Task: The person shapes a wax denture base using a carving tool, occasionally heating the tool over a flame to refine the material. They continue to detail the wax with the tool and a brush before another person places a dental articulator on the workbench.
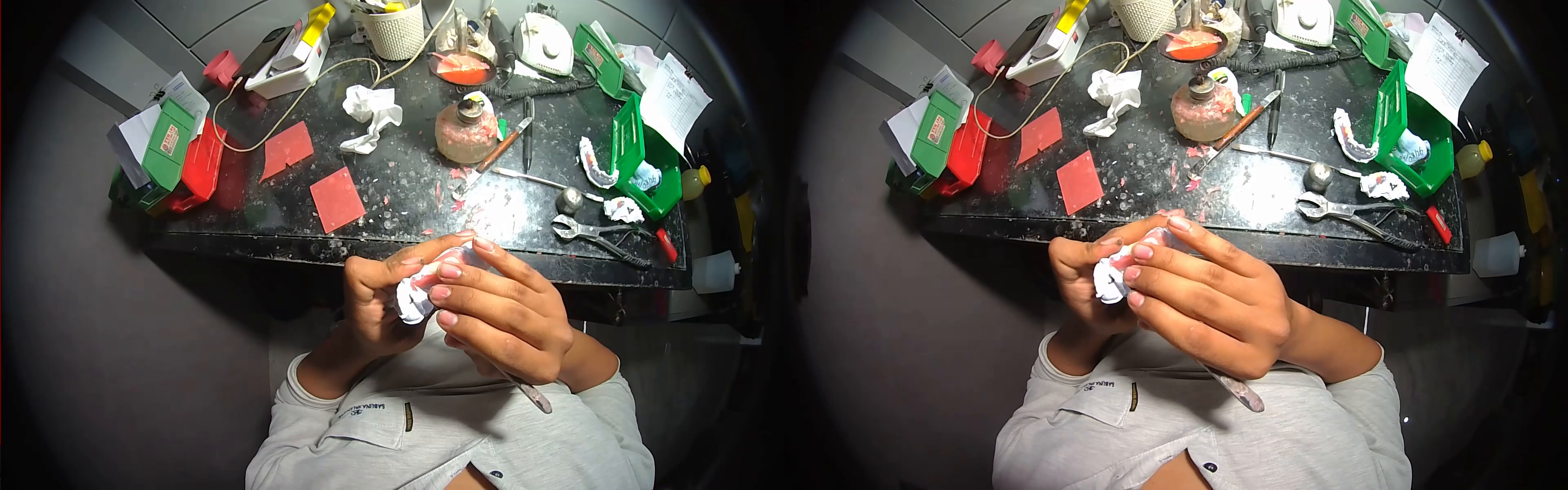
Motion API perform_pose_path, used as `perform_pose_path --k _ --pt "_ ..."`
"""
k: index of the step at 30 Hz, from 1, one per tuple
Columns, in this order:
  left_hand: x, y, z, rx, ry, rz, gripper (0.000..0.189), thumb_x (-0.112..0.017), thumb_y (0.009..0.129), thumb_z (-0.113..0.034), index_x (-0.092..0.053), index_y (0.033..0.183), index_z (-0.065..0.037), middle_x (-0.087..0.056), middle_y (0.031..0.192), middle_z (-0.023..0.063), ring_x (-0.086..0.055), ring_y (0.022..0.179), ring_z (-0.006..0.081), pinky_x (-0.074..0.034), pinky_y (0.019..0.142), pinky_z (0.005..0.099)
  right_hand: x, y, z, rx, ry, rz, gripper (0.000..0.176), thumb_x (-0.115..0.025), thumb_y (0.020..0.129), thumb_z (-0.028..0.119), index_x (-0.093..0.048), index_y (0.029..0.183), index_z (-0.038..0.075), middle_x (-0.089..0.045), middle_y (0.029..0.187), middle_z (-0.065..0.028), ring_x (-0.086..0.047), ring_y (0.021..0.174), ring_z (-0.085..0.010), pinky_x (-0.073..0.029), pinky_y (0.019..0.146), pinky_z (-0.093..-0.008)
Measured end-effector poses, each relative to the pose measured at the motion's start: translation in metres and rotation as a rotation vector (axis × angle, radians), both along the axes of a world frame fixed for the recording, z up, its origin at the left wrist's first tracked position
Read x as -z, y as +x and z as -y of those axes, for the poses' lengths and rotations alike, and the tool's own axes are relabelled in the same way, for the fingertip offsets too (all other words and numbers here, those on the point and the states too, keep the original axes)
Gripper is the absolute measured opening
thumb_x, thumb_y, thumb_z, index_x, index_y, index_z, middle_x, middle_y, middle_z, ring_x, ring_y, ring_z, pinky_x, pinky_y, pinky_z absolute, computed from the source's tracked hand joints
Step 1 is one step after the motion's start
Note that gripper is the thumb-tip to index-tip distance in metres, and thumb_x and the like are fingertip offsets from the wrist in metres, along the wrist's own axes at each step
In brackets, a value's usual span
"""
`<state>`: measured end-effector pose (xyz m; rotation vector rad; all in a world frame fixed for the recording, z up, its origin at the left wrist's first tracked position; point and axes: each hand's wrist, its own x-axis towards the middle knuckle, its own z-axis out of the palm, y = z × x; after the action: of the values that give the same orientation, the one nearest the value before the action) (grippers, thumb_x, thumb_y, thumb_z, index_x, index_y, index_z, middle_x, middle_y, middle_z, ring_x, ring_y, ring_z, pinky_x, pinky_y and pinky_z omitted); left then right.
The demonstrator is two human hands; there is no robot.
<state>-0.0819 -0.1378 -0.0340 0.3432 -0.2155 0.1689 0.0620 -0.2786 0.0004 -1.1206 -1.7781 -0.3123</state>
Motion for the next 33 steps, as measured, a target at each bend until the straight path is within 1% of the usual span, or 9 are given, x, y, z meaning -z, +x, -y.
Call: perform_pose_path --k 10,12,15,18,20,21,27,31,33 --pt "-0.009 -0.001 0.002 0.038 -0.063 -0.051 0.063 -0.032 0.105 -0.032 -0.037 0.154 0.009 -0.058 0.142 0.0174 -0.058 0.127 0.0205 -0.043 0.114 0.0344 0.002 0.0 -0.002 0.024 0.009 0.034 0.025 -0.069 0.086 0.01 -0.073 0.107 -0.003 -0.075 0.111 -0.0181 -0.072 0.112 -0.0312 -0.05 0.108 -0.0542" --pt "-0.008 -0.001 0.001 0.034 -0.046 -0.054 0.065 -0.03 0.105 -0.033 -0.036 0.154 0.008 -0.058 0.142 0.0166 -0.058 0.127 0.0199 -0.042 0.114 0.0339 0.001 0.0 0.0 0.019 -0.038 0.019 0.027 -0.08 0.085 0.009 -0.072 0.11 0.002 -0.075 0.113 -0.0159 -0.072 0.114 -0.0325 -0.049 0.109 -0.0569" --pt "-0.006 -0.001 0.0 0.107 -0.181 -0.05 0.051 -0.042 0.107 -0.023 -0.042 0.147 0.009 -0.057 0.142 0.0221 -0.061 0.126 0.0234 -0.047 0.111 0.0354 0.001 0.001 -0.001 0.025 -0.044 0.031 0.027 -0.079 0.085 0.008 -0.072 0.11 0.002 -0.075 0.114 -0.0157 -0.072 0.114 -0.0321 -0.05 0.109 -0.0562" --pt "-0.006 0.0 0.001 -0.486 0.791 0.017 0.043 -0.057 0.097 -0.002 -0.036 0.134 0.005 -0.055 0.138 0.0341 -0.063 0.125 0.0345 -0.052 0.107 0.0416 0.001 0.002 -0.001 0.033 -0.058 0.051 0.027 -0.078 0.086 0.008 -0.072 0.111 0.001 -0.075 0.114 -0.0161 -0.072 0.114 -0.032 -0.05 0.108 -0.0548" --pt "-0.005 0.001 0.002 -0.881 1.439 0.068 0.05 -0.067 0.091 0.012 -0.031 0.125 0.003 -0.053 0.136 0.0422 -0.064 0.124 0.042 -0.055 0.104 0.0458 0.003 0.003 -0.004 0.039 -0.027 0.061 0.027 -0.072 0.085 0.01 -0.072 0.109 -0.001 -0.075 0.113 -0.0176 -0.072 0.113 -0.0318 -0.051 0.107 -0.0533" --pt "-0.003 0.001 0.003 -0.881 1.44 0.069 0.05 -0.067 0.091 0.012 -0.031 0.125 0.003 -0.053 0.136 0.0422 -0.064 0.124 0.042 -0.055 0.104 0.0458 0.004 0.003 -0.006 0.046 0.003 0.07 0.03 -0.065 0.083 0.012 -0.072 0.107 -0.004 -0.074 0.113 -0.0191 -0.072 0.112 -0.0317 -0.052 0.106 -0.0518" --pt "0.006 0.002 0.006 -0.953 1.373 0.066 0.052 -0.065 0.093 0.011 -0.03 0.128 -0.001 -0.053 0.134 0.0423 -0.061 0.127 0.045 -0.052 0.106 0.0483 0.004 0.006 -0.007 0.059 0.001 0.095 0.033 -0.063 0.081 0.013 -0.072 0.109 -0.004 -0.074 0.114 -0.0197 -0.072 0.112 -0.0321 -0.053 0.105 -0.0515" --pt "0.009 0.004 0.004 -0.934 1.366 0.06 0.051 -0.064 0.093 0.012 -0.03 0.128 -0.001 -0.054 0.134 0.0412 -0.06 0.128 0.0444 -0.052 0.106 0.0479 0.003 0.006 -0.008 0.04 -0.025 0.052 0.03 -0.067 0.083 0.009 -0.072 0.109 -0.005 -0.074 0.113 -0.0204 -0.072 0.111 -0.0335 -0.054 0.103 -0.0518" --pt "0.009 0.004 0.005 -0.937 1.342 0.081 0.05 -0.064 0.093 0.012 -0.03 0.128 -0.001 -0.054 0.134 0.0409 -0.06 0.128 0.044 -0.052 0.106 0.0477 0.011 0.004 -0.01 0.103 0.049 -0.092 0.027 -0.071 0.086 0.003 -0.071 0.11 -0.006 -0.073 0.112 -0.0212 -0.072 0.11 -0.0352 -0.055 0.102 -0.0524"
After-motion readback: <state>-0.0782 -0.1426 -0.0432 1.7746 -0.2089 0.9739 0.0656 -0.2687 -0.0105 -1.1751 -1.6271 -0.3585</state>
